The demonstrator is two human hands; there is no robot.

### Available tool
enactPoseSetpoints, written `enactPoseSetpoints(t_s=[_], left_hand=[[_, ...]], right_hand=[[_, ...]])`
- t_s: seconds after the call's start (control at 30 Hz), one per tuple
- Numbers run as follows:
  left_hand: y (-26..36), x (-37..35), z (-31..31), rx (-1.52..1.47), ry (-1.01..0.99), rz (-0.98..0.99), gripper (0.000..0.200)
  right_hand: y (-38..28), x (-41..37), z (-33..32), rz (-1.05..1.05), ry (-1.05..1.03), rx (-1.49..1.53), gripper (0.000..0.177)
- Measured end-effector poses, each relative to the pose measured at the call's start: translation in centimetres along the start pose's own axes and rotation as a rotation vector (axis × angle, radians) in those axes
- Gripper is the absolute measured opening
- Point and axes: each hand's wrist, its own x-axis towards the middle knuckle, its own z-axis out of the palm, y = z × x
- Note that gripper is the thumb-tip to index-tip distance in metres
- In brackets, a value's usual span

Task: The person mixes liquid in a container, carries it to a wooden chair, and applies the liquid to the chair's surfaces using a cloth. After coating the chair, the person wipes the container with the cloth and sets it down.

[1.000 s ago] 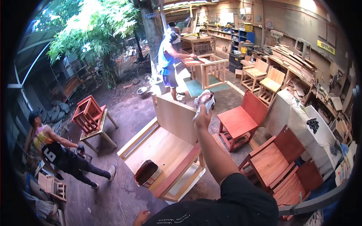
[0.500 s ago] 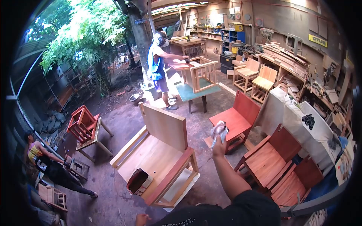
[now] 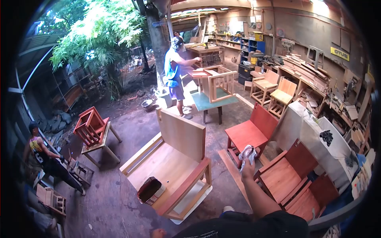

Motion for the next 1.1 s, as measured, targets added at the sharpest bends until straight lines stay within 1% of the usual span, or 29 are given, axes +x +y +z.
enactPoseSetpoints(t_s=[0.03,0.07,0.1,0.17,0.23,0.3,0.37,0.4,0.47,0.53,0.57,0.63,0.77,0.83,0.87,0.97,1.0,1.07,1.1], left_hand=[[0.1,0.5,-0.3,-0.052,-0.138,0.054,0.041],[0.2,0.9,0.3,-0.05,-0.129,0.057,0.041],[0.7,1.5,1.4,-0.035,-0.112,0.061,0.042],[2.9,2.4,4.3,-0.002,-0.083,0.065,0.042],[5.3,3.8,7.1,0.047,-0.06,0.063,0.042],[11.2,5.3,10.2,0.108,-0.041,0.074,0.042],[15.9,5.2,12.0,0.19,-0.026,0.053,0.042],[18.0,5.3,12.6,0.235,-0.024,0.041,0.042],[21.7,6.4,14.2,0.317,-0.023,0.029,0.042],[24.8,7.5,15.4,0.398,-0.019,0.02,0.042],[26.4,8.0,15.8,0.44,-0.016,0.019,0.042],[29.5,9.0,16.5,0.521,-0.01,0.016,0.042],[32.0,8.8,17.4,0.649,0.012,-0.004,0.042],[32.5,8.8,18.1,0.689,0.028,0.002,0.042],[32.8,8.7,18.8,0.704,0.036,0.007,0.042],[33.2,8.0,21.6,0.722,0.067,0.026,0.043],[33.2,7.5,22.8,0.72,0.08,0.034,0.043],[33.1,6.7,24.9,0.69,0.106,0.048,0.043],[33.0,6.3,25.4,0.68,0.114,0.043,0.043]], right_hand=[[0.5,1.0,0.3,-0.003,-0.033,0.026,0.039],[2.1,2.5,0.0,-0.01,-0.091,0.003,0.037],[4.5,4.4,-0.3,-0.007,-0.094,0.01,0.037],[9.0,8.0,-0.9,0.043,-0.17,-0.143,0.046],[7.6,9.6,0.0,0.093,-0.3,-0.168,0.048],[10.9,12.2,0.1,-0.022,-0.207,-0.368,0.046],[5.1,13.5,0.2,0.213,-0.393,-0.249,0.043],[4.9,14.3,-0.1,0.223,-0.378,-0.256,0.043],[5.5,16.7,-0.8,0.24,-0.341,-0.255,0.043],[7.0,18.6,-1.9,0.339,-0.515,-0.195,0.042],[7.7,19.0,-2.3,0.347,-0.49,-0.181,0.042],[9.2,19.4,-2.9,0.368,-0.511,0.017,0.038],[11.2,19.4,-4.7,0.449,-0.473,0.083,0.041],[12.5,19.5,-5.4,0.489,-0.521,0.058,0.043],[10.8,20.1,-5.9,0.53,-0.539,0.064,0.043],[9.3,21.4,-6.8,0.532,-0.553,0.056,0.04],[9.6,21.6,-6.9,0.53,-0.567,0.047,0.04],[10.8,22.0,-6.8,0.499,-0.506,0.079,0.04],[10.7,22.3,-6.8,0.495,-0.532,0.068,0.04]])
